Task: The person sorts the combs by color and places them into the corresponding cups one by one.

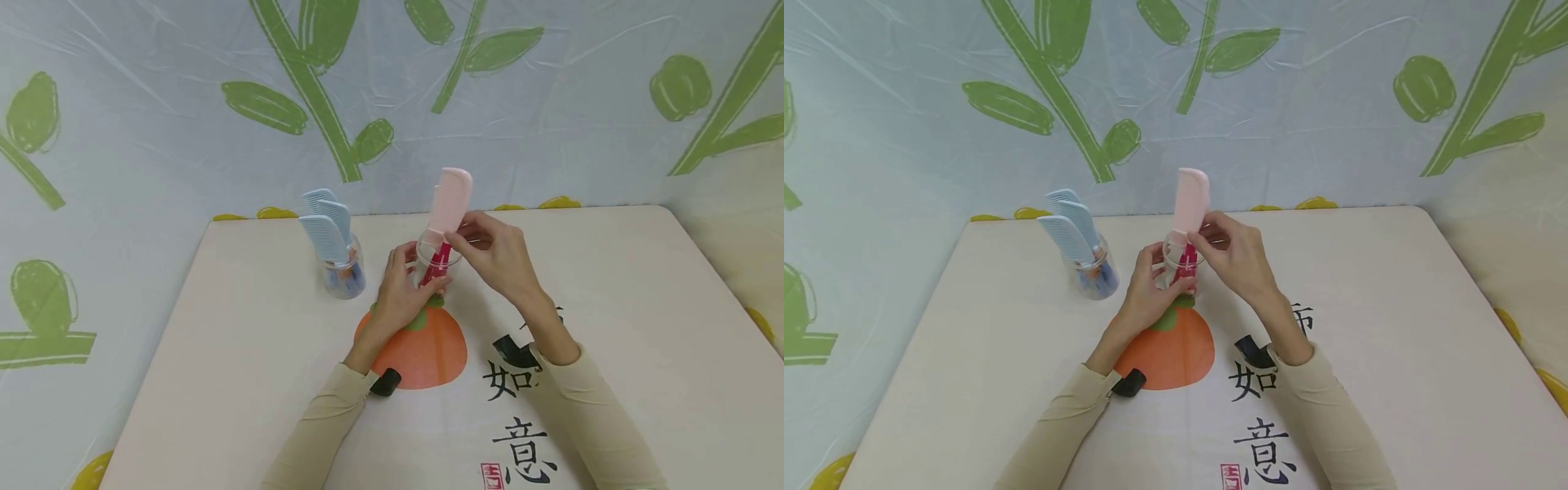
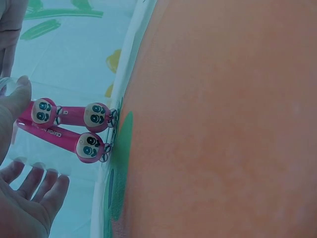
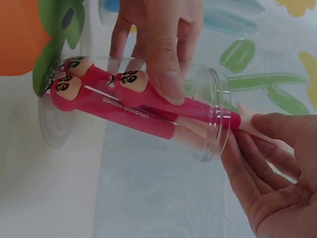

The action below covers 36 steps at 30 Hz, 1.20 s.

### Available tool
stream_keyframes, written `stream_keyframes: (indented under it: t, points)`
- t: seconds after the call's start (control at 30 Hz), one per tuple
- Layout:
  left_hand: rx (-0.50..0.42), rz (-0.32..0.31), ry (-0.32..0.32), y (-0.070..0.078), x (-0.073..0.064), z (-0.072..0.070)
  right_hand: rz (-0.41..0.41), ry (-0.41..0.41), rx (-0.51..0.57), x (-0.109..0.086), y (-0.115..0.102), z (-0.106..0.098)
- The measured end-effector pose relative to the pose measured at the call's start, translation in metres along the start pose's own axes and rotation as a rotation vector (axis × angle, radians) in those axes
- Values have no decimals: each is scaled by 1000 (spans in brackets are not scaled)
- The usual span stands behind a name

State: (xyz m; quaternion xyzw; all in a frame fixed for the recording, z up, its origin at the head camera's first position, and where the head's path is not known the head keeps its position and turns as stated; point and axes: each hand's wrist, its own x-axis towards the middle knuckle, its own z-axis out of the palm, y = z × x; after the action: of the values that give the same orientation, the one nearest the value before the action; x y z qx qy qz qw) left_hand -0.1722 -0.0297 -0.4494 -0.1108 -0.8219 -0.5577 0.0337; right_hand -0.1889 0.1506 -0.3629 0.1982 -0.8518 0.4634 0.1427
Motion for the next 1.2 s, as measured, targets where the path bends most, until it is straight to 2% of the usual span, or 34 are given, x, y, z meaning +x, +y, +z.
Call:
stream_keyframes:
  t: [0.23, 0.67, 0.87, 1.07, 1.2]
  points:
    - [-5, -8, 0, 1, 0, 0, -73, -52, -12, 2, -1, 6]
    - [-13, -3, 4, 0, 1, 1, -44, -84, -16, 2, -2, 1]
    - [-19, 2, 7, -1, 1, 2, -42, -35, 0, 1, -1, 0]
    - [5, 0, 6, 0, 0, 2, -11, 64, 103, 1, -2, -3]
    - [-9, 5, 3, 0, 1, 2, 12, 37, 112, 2, -3, -1]
